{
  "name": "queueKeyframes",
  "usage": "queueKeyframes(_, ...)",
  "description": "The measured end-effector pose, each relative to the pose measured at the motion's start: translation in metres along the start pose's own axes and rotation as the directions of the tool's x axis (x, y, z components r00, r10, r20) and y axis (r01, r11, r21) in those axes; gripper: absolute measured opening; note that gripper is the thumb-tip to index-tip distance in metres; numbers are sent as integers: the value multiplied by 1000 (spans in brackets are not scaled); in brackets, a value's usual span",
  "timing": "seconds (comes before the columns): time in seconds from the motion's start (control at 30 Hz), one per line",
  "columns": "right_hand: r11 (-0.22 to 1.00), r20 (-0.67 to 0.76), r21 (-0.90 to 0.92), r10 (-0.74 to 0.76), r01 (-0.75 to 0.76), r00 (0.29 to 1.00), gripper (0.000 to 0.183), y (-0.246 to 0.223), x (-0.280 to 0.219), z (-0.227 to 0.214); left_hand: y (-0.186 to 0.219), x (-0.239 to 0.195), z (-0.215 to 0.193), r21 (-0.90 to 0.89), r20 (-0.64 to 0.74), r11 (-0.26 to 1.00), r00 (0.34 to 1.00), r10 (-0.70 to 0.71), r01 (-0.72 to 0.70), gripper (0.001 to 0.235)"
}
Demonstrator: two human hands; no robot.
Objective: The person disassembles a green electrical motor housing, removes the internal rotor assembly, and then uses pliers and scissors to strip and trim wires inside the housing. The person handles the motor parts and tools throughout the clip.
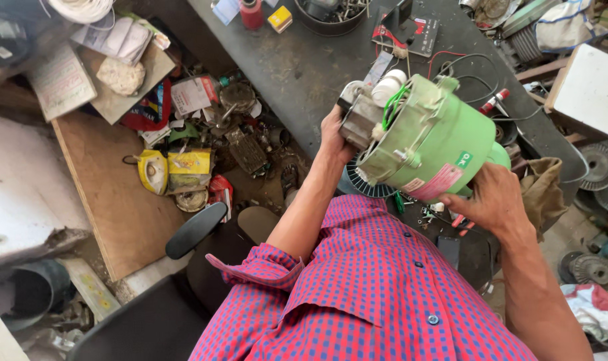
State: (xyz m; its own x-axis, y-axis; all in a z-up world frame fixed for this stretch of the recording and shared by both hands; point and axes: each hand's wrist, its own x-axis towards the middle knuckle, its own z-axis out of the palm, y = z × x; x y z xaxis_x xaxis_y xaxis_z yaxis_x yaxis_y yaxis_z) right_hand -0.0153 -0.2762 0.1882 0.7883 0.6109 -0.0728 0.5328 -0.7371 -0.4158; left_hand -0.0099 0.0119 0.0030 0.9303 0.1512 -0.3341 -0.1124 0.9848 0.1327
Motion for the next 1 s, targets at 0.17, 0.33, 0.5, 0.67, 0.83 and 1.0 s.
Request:
queueKeyframes(0.17, 993, -33, -32, -116, 115, 993, 80, 1, -2, 4, 10, -15, 16, -22, 127, 1000, 992, -1, 4, 47)
queueKeyframes(0.33, 987, -70, 5, -161, 162, 984, 78, -5, -4, 5, 15, -23, 22, -9, 130, 1000, 992, -8, 10, 43)
queueKeyframes(0.5, 992, -49, -5, -127, 127, 991, 74, -9, -6, 5, 17, -24, 20, 26, 98, 1000, 995, -10, 7, 43)
queueKeyframes(0.67, 993, 40, 57, -106, 104, 994, 74, -20, -4, -3, 19, -27, 20, 16, 147, 999, 988, -37, 35, 48)
queueKeyframes(0.83, 976, 343, 207, -9, -66, 939, 73, -26, 6, -16, 21, -29, 24, 37, 190, 999, 981, -45, 39, 51)
queueKeyframes(1.0, 872, 625, 248, 189, -422, 757, 71, -1, 2, -8, 23, -33, 21, 112, 244, 993, 970, -7, -21, 55)
